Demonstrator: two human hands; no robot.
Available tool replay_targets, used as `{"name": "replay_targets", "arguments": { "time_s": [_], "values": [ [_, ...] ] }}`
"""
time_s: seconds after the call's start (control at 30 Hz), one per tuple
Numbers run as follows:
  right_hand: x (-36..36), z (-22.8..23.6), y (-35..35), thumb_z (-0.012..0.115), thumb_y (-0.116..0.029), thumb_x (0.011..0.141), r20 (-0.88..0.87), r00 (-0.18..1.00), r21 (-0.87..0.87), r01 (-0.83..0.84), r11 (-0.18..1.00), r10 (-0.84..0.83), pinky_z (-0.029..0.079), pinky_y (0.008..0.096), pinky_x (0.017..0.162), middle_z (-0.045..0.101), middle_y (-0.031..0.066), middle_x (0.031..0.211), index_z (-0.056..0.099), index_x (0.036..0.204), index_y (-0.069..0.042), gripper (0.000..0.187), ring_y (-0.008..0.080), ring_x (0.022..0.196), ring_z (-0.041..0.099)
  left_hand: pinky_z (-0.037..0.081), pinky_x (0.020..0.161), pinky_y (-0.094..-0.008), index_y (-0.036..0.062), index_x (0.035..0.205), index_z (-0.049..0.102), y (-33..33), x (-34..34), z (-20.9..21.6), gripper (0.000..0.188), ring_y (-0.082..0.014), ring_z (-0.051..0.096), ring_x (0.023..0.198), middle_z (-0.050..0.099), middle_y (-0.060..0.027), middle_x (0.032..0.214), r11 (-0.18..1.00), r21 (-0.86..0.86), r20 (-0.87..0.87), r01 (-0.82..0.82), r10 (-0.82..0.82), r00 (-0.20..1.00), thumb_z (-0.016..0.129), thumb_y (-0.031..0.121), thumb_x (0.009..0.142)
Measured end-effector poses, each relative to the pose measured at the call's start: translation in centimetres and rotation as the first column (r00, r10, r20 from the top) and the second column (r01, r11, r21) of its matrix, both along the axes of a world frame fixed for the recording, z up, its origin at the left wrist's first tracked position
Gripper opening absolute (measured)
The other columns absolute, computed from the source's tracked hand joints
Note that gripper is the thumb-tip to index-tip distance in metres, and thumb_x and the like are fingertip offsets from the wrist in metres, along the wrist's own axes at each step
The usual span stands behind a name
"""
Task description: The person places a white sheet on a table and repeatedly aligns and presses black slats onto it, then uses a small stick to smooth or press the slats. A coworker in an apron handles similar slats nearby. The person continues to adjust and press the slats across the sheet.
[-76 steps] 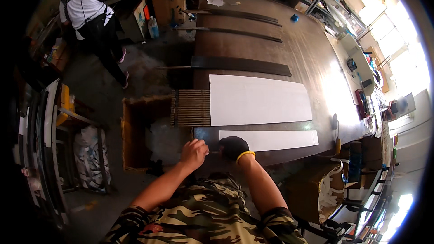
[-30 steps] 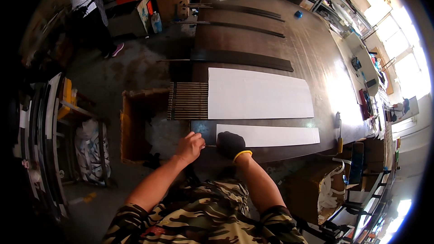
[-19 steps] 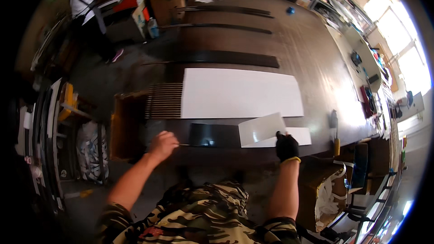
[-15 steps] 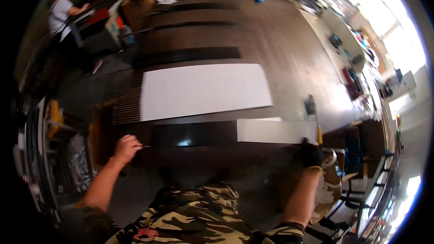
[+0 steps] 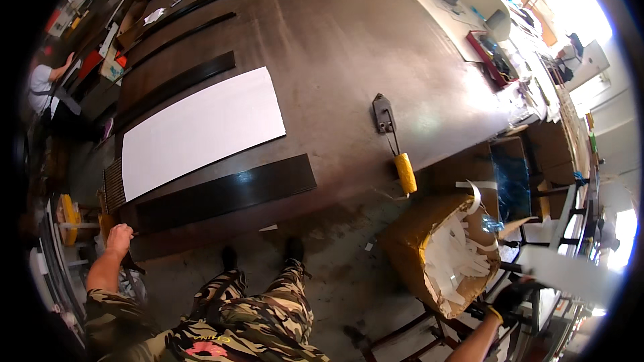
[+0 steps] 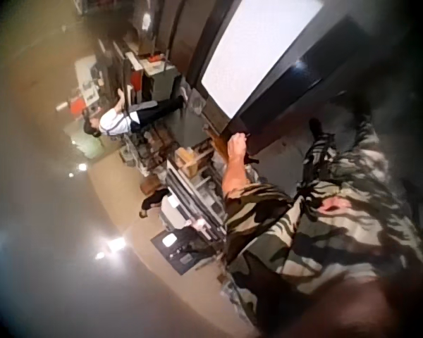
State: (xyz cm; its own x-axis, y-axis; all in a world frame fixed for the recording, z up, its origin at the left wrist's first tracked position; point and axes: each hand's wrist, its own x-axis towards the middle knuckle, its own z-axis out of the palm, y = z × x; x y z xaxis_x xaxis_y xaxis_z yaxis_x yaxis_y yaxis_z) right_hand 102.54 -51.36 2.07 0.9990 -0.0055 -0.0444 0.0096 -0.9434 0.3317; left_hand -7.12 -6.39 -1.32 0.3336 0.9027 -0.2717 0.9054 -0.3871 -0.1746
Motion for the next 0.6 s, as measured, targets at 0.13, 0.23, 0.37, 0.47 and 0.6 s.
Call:
{"name": "replay_targets", "arguments": {
  "time_s": [0.13,0.23,0.37,0.47,0.6],
  "values": [
    [-4.4,-12.8,4.5,0.051,-0.034,0.098,-0.299,0.951,0.039,-0.066,0.997,0.075,0.052,0.0496,0.083,0.069,0.023,0.114,0.045,0.148,-0.015,0.053,0.0418,0.1,0.067,0.053,0.077,-0.045,0.007,0.073,0.066,1.2,1.8,0.8,0.006,-0.0323,0.064,0.088,0.063,-0.0119,0.081,1.0,-0.016,-0.049,0.022,-0.023,0.999,0.07,0.01,0.075],
    [-11.9,-12.1,22.4,0.055,-0.037,0.099,0.103,0.791,0.762,-0.453,0.463,0.604,0.043,0.0399,0.105,0.055,0.0251,0.14,0.045,0.147,-0.004,0.059,0.0362,0.127,0.056,0.053,0.076,-0.044,0.0077,0.073,0.066,-0.8,1.5,1.7,0.007,-0.0308,0.064,0.087,0.063,-0.0107,0.08,1.0,0.017,-0.052,0.003,-0.002,0.999,0.071,0.012,0.075],
    [-23.4,-4.7,41.7,0.071,-0.04,0.088,0.291,0.63,0.719,-0.641,0.271,0.72,0.041,0.042,0.106,0.059,0.0252,0.131,0.053,0.134,0.0,0.064,0.0391,0.127,0.053,0.053,0.074,-0.0443,0.0093,0.078,0.066,-1.0,1.6,1.9,0.009,-0.0306,0.064,0.085,0.063,-0.0084,0.081,0.998,0.056,-0.009,0.029,-0.028,1.0,0.073,0.015,0.075],
    [-26.6,-3.4,46.5,0.073,-0.038,0.085,0.002,0.717,0.644,-0.534,0.548,0.697,0.047,0.0467,0.097,0.063,0.027,0.117,0.06,0.118,-0.002,0.051,0.0436,0.115,0.058,0.053,0.076,-0.0445,0.0093,0.083,0.066,-0.9,2.5,2.8,0.015,-0.0303,0.064,0.089,0.063,-0.0074,0.085,0.996,0.09,0.136,-0.005,-0.007,0.991,0.076,0.014,0.074],
    [-27.1,-6.3,41.4,0.077,-0.026,0.083,0.102,0.606,0.763,-0.557,0.329,0.789,0.049,0.0452,0.068,0.063,0.0177,0.081,0.051,0.092,-0.004,0.036,0.0387,0.073,0.06,0.052,0.082,-0.0428,0.0061,0.098,0.068,-1.8,0.8,4.4,0.025,-0.0312,0.062,0.099,0.065,-0.0081,0.097,0.973,0.061,0.311,-0.223,0.194,0.93,0.077,0.013,0.076]
  ]
}}
